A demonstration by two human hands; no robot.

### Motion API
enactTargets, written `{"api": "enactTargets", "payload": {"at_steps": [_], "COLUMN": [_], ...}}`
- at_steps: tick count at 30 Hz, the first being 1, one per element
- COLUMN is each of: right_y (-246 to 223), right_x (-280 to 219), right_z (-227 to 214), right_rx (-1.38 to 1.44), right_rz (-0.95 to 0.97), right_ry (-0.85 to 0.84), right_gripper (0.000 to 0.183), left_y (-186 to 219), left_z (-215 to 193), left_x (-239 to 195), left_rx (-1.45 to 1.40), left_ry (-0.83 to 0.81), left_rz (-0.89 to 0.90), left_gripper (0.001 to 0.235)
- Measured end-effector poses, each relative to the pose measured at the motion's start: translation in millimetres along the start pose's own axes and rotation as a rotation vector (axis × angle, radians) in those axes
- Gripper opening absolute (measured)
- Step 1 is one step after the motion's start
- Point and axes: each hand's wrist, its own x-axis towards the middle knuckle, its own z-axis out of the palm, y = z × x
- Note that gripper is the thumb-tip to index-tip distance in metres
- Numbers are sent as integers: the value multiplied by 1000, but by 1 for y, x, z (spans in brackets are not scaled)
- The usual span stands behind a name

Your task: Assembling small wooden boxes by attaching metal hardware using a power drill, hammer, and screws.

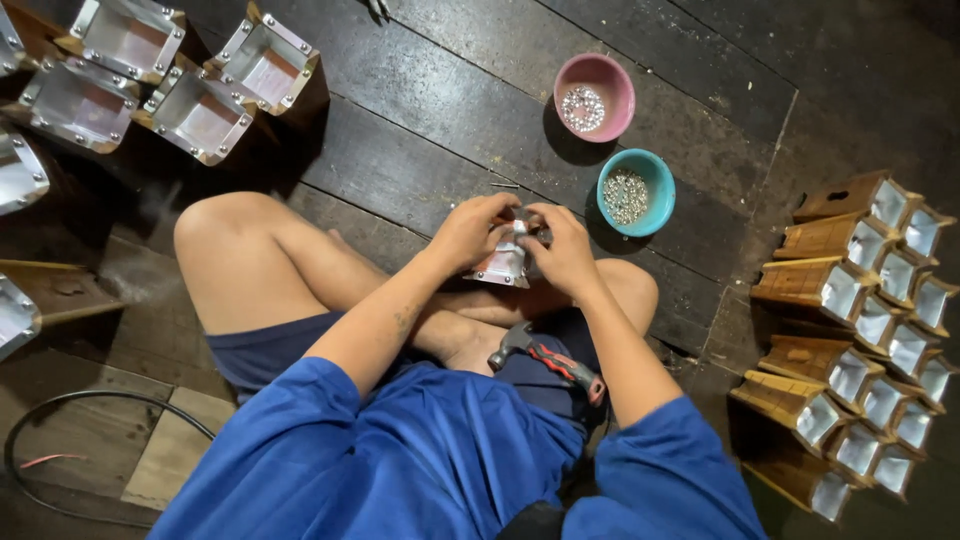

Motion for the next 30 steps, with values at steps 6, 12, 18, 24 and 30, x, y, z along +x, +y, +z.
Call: {"api": "enactTargets", "payload": {"at_steps": [6,12,18,24,30], "right_y": [-94,-97,-119,-145,-148], "right_x": [-111,-210,-219,-214,-195], "right_z": [-39,-6,-12,-14,-5], "right_rx": [-493,-476,-285,-275,-51], "right_rz": [89,299,285,229,212], "right_ry": [-254,-464,-508,-556,-526], "right_gripper": [42,34,33,23,14], "left_y": [-8,-15,-14,24,44], "left_z": [0,0,-6,-26,-29], "left_x": [3,1,8,20,26], "left_rx": [68,122,145,483,404], "left_ry": [-22,-63,-142,-267,-344], "left_rz": [133,197,167,51,3], "left_gripper": [28,21,19,37,12]}}
